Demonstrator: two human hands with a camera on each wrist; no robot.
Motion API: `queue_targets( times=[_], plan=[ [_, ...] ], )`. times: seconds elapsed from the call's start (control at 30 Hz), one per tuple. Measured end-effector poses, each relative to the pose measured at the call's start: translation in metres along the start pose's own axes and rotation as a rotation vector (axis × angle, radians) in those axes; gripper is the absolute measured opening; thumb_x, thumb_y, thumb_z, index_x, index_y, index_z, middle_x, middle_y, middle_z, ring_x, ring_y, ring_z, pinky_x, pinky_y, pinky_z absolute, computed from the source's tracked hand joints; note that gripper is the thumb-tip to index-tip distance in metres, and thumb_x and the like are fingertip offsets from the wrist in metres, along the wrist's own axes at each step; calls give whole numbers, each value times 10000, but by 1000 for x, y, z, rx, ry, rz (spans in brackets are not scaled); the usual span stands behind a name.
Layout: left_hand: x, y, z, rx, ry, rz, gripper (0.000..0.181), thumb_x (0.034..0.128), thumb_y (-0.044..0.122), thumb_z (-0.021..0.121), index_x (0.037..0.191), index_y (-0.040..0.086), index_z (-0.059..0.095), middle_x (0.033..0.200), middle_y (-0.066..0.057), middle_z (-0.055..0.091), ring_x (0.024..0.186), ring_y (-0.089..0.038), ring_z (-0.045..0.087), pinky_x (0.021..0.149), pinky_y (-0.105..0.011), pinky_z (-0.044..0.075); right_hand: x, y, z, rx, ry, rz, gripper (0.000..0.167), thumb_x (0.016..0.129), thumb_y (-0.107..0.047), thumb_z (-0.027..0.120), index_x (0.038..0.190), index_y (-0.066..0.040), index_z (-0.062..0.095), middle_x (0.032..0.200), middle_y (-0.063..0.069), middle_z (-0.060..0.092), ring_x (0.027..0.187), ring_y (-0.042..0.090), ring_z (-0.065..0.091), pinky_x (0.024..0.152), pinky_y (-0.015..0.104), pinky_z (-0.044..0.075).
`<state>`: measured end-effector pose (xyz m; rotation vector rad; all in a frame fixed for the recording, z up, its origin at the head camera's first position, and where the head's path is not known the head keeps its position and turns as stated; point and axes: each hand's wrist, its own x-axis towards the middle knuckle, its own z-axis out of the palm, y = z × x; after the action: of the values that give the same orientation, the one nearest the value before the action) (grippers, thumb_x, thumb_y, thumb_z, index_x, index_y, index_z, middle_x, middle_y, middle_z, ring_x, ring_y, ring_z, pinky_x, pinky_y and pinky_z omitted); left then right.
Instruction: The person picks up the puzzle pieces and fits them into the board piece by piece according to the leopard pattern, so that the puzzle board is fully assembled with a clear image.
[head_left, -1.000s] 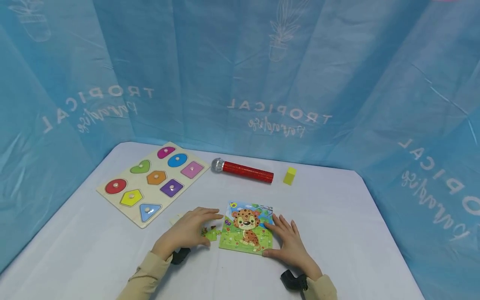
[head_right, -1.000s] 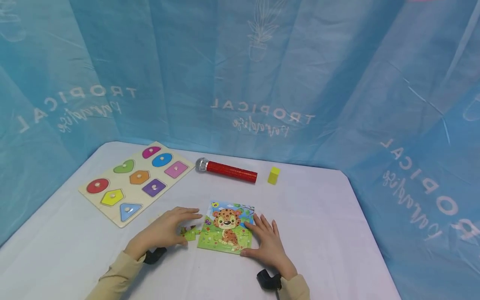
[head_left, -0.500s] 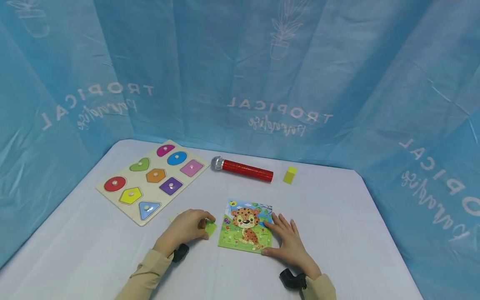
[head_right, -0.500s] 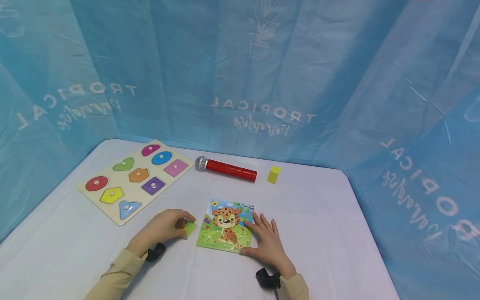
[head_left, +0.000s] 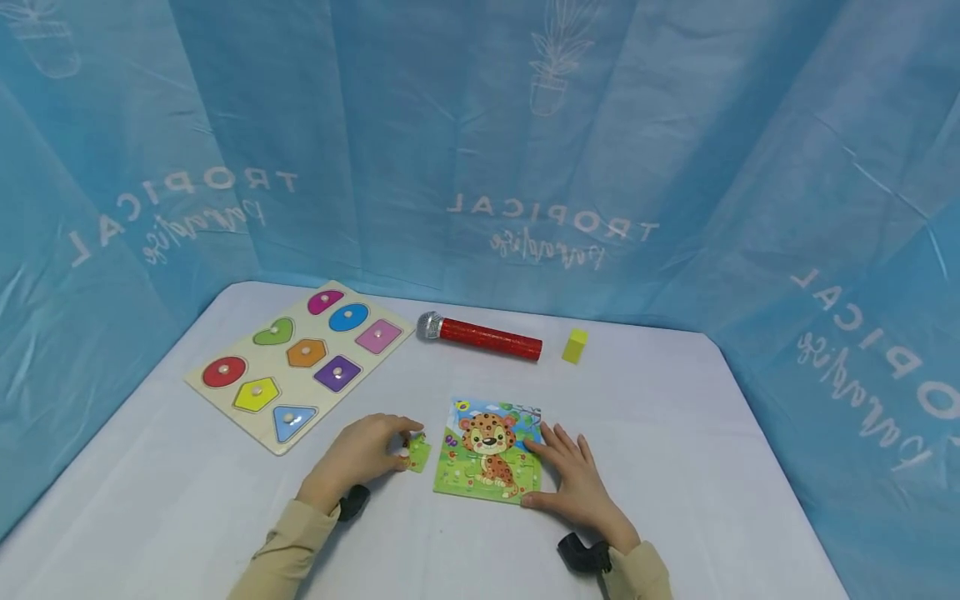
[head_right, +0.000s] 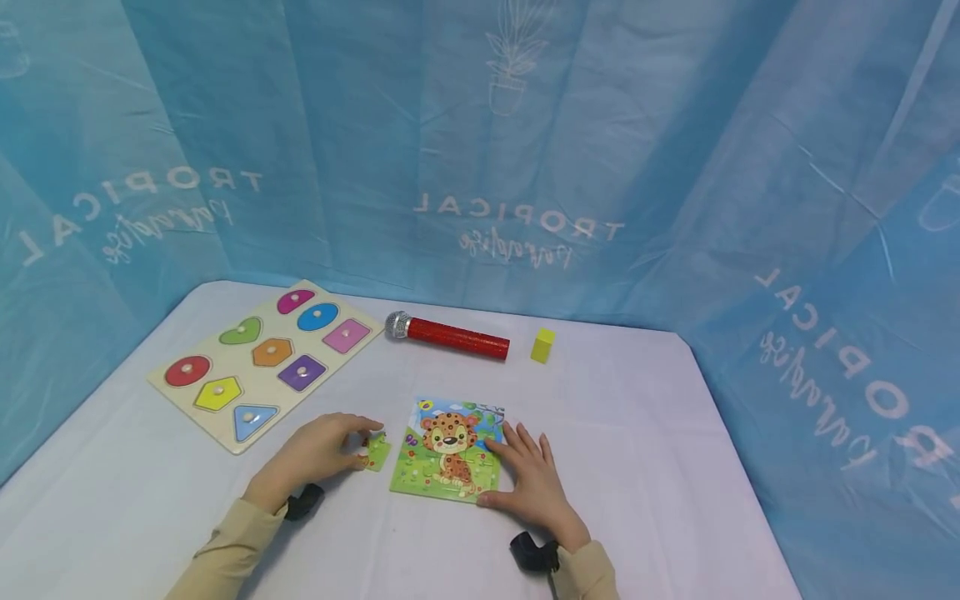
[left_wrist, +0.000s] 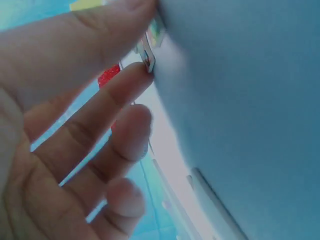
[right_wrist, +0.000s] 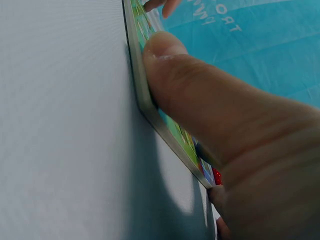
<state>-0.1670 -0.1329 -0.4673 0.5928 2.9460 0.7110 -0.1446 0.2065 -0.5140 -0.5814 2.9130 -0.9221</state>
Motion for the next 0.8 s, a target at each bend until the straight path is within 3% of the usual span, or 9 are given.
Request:
queue_targets(
  times=[0.2,0.4,0.53,0.8],
  plan=[
    [3,6,2,145,97,124,403,704,237,851,1070,141,712,818,64,678,703,-44,536,678,-258,492,0,2,0,-11,26,-44,836,680,-521,803,1390,-170,535,1553,162,339,1456,419,230,1142,654,46],
    [15,36,3,125,135,286,394,705,260,848,1055,138,717,826,35,700,733,-96,612,701,-298,515,0,5,-5,-25,11,-26,828,694,-495,807,1406,-186,520,1572,137,312,1474,391,204,1157,636,31],
    [24,57,15,133,123,393,347,727,294,833,1029,165,722,847,45,697,735,-105,618,708,-302,510,1,4,-6,-12,9,-26,828,693,-496,808,1403,-178,522,1568,144,317,1470,400,207,1153,644,30],
    [38,90,46,277,109,527,255,742,323,806,973,231,750,855,73,685,777,-96,634,731,-274,516,0,0,-3,16,-30,14,884,692,-520,807,1442,-190,474,1588,108,280,1492,364,163,1166,621,-4]
  ],
)
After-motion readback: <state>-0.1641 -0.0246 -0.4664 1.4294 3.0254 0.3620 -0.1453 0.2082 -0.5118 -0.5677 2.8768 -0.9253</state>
